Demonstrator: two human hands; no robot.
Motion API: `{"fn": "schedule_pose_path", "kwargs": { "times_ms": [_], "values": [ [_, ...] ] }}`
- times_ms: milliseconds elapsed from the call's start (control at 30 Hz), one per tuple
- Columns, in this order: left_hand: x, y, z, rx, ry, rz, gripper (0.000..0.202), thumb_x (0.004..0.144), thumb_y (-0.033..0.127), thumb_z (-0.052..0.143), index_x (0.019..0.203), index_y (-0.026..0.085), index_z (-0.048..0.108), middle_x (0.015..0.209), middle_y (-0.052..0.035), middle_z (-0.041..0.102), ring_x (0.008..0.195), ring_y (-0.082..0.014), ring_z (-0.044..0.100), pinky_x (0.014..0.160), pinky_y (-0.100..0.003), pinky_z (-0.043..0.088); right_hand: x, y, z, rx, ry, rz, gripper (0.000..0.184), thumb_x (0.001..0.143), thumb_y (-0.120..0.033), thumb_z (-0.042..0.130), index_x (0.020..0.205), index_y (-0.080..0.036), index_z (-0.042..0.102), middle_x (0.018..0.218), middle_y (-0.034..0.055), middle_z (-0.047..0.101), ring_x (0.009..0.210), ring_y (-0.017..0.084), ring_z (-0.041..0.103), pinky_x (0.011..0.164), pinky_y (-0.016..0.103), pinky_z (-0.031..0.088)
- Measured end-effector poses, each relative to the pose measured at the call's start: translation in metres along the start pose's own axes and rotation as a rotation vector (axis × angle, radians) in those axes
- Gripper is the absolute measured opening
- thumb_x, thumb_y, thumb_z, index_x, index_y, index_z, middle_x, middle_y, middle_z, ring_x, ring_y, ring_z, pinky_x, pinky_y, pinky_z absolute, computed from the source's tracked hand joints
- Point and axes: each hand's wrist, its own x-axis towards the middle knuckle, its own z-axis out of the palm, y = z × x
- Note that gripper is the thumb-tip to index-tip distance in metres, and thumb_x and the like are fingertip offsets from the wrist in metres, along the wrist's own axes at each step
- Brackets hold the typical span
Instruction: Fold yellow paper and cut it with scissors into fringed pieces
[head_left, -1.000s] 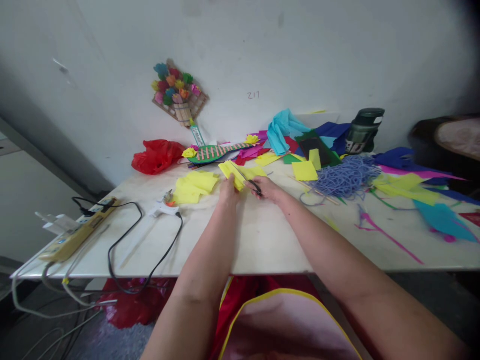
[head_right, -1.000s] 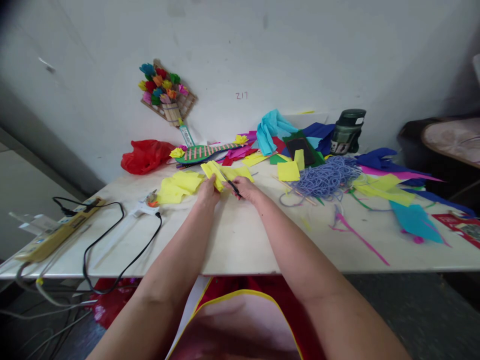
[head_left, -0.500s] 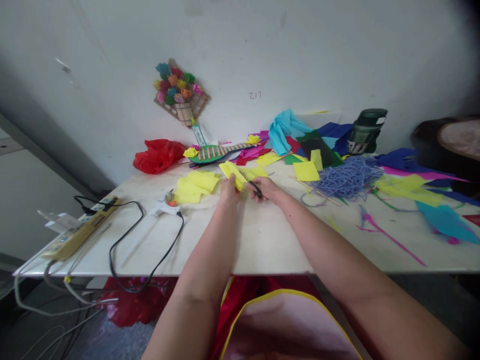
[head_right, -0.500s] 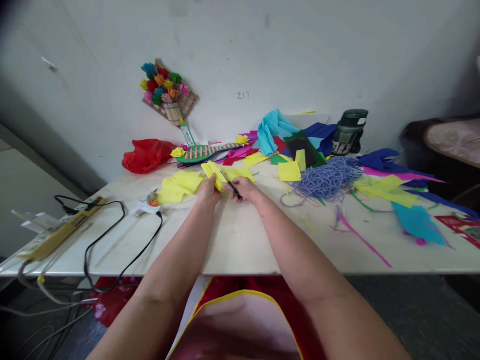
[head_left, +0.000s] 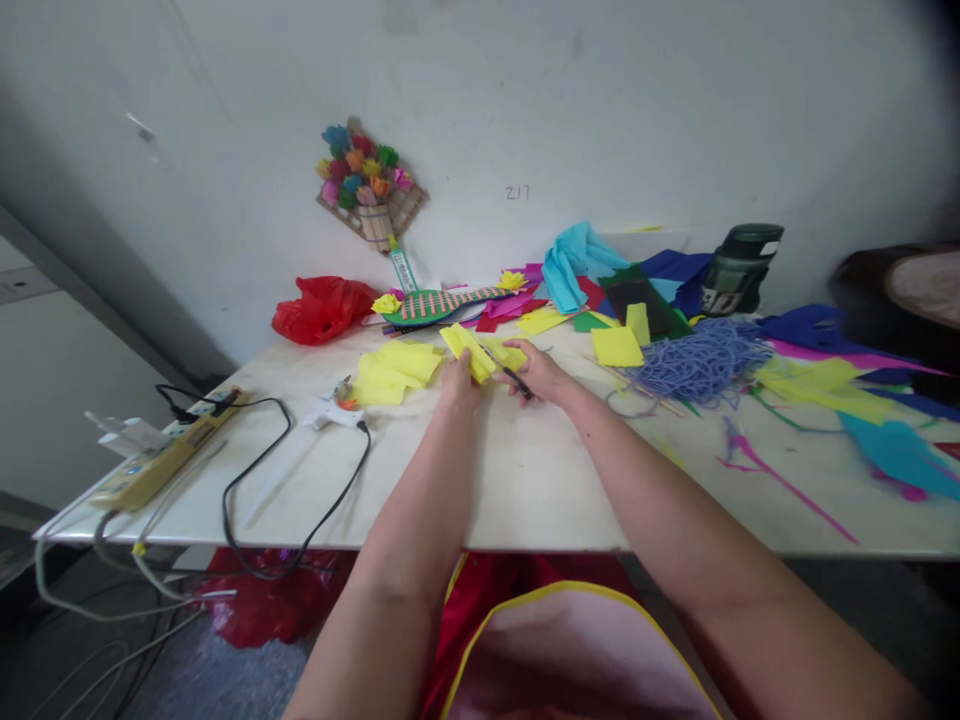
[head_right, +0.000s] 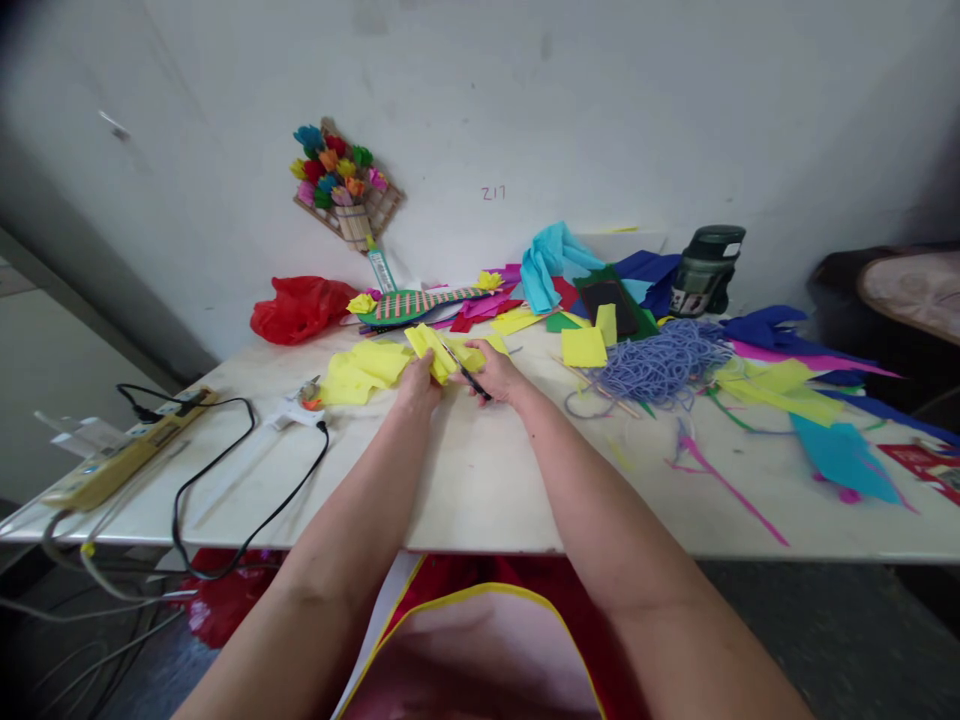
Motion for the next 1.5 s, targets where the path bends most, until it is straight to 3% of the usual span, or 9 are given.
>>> {"fn": "schedule_pose_path", "kwargs": {
  "times_ms": [233, 400, 533, 1000, 1500],
  "values": [
    [-0.005, 0.002, 0.002, 0.023, -0.074, 0.002, 0.009, 0.079, 0.013, 0.047, 0.079, 0.016, 0.056, 0.069, -0.0025, 0.062, 0.061, -0.0122, 0.059, 0.07, -0.028, 0.048, -0.002, -0.001, -0.003, 0.031, -0.102, 0.029, 0.042, 0.075, -0.035, 0.058, 0.111, -0.018, 0.048, 0.052, -0.0032, 0.06, 0.033, 0.007, 0.05, 0.028, 0.013, 0.028],
    [-0.01, 0.003, 0.004, 0.034, -0.147, -0.003, 0.008, 0.078, 0.013, 0.048, 0.08, 0.014, 0.056, 0.069, -0.003, 0.062, 0.062, -0.013, 0.06, 0.068, -0.028, 0.048, 0.002, 0.005, -0.003, 0.035, -0.111, 0.003, 0.027, 0.074, -0.04, 0.057, 0.087, -0.016, 0.054, 0.053, -0.0024, 0.059, 0.034, 0.006, 0.051, 0.028, 0.013, 0.029],
    [-0.011, 0.002, 0.003, 0.069, -0.187, -0.027, 0.006, 0.078, 0.015, 0.05, 0.079, 0.014, 0.056, 0.07, -0.0035, 0.061, 0.059, -0.0127, 0.059, 0.062, -0.027, 0.047, 0.002, 0.006, -0.004, 0.02, -0.119, -0.015, 0.028, 0.072, -0.043, 0.057, 0.072, -0.016, 0.051, 0.053, -0.0025, 0.057, 0.036, 0.006, 0.051, 0.028, 0.014, 0.031],
    [-0.019, 0.003, 0.008, 0.15, -0.259, -0.038, 0.009, 0.078, 0.017, 0.047, 0.08, 0.013, 0.054, 0.064, -0.0029, 0.06, 0.05, -0.0112, 0.055, 0.054, -0.024, 0.044, 0.0, 0.006, -0.004, 0.107, -0.062, -0.019, 0.031, 0.072, -0.047, 0.056, 0.069, -0.017, 0.048, 0.053, -0.0042, 0.053, 0.037, 0.005, 0.048, 0.03, 0.014, 0.031],
    [-0.013, -0.001, 0.006, 0.119, -0.229, -0.036, 0.005, 0.077, 0.016, 0.049, 0.079, 0.013, 0.054, 0.062, -0.0022, 0.06, 0.052, -0.0108, 0.057, 0.057, -0.023, 0.045, 0.001, 0.006, 0.0, 0.163, -0.035, -0.004, 0.032, 0.069, -0.048, 0.057, 0.067, -0.018, 0.046, 0.049, -0.0059, 0.048, 0.035, 0.004, 0.044, 0.027, 0.014, 0.026]
  ]
}}
